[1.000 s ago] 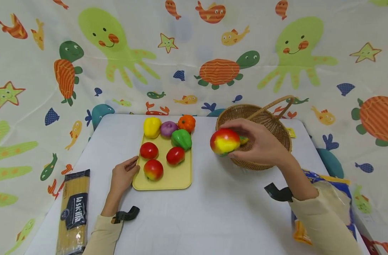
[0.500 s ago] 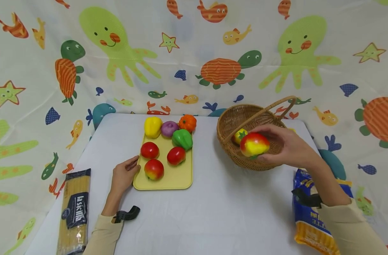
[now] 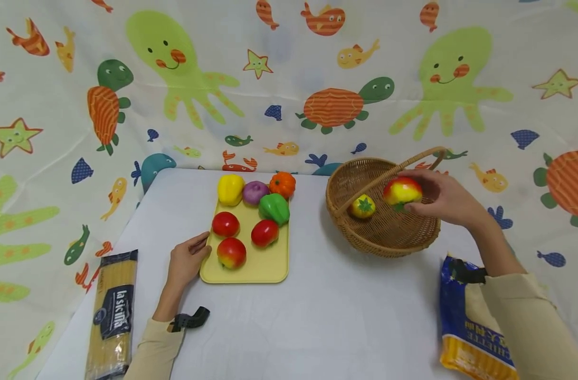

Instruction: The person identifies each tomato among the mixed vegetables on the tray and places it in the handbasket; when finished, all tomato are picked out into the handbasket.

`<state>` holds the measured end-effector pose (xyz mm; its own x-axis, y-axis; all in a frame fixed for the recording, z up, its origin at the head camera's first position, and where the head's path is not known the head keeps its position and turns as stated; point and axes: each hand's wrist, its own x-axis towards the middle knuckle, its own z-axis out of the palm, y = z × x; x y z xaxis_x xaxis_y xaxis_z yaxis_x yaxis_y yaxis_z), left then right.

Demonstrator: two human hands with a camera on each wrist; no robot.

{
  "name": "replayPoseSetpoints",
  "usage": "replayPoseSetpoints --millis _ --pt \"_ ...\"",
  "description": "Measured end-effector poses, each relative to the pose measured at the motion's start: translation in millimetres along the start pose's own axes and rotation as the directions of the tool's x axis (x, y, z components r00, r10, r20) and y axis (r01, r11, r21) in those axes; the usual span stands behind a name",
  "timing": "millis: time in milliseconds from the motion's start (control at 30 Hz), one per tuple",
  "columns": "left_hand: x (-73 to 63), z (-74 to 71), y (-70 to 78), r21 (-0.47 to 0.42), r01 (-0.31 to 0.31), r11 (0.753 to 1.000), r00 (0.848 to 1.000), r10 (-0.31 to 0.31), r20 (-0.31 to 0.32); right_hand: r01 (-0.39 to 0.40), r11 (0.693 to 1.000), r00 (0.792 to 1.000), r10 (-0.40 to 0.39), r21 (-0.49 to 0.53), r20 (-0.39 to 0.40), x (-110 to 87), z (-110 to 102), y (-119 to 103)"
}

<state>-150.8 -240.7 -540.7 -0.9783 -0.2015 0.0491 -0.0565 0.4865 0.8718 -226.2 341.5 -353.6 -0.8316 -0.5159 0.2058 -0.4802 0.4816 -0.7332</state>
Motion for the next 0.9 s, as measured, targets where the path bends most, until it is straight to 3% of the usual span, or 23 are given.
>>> replayPoseSetpoints --millis 133,333,567,733,900 --pt "0.1 -0.3 -0.5 0.007 0.002 1.0 1.0 -0.002 0.003 -0.067 0.997 0.998 0.067 -0.027 -0.008 10.4 -2 9" --pt "-0.3 -0.7 -1.1 -0.011 0.001 1.0 1.0 -0.001 0.014 -0.096 0.993 0.995 0.096 -0.076 0.004 26.7 -4 20" --pt "-0.1 -1.3 -3.9 -0.019 -0.011 1.0 1.0 0.011 0.014 -0.158 0.987 0.987 0.158 -0.005 0.038 42.5 -4 28" --pt "-0.9 -3.2 -4.7 -0.016 -0.008 1.0 1.0 0.008 0.011 -0.229 0.973 0.973 0.23 -0.027 0.03 52.3 -1 37" --pt "-1.7 -5.1 -3.7 -0.019 -0.006 1.0 1.0 0.006 0.016 -0.249 0.968 0.966 0.246 0.032 0.081 62.2 4 51"
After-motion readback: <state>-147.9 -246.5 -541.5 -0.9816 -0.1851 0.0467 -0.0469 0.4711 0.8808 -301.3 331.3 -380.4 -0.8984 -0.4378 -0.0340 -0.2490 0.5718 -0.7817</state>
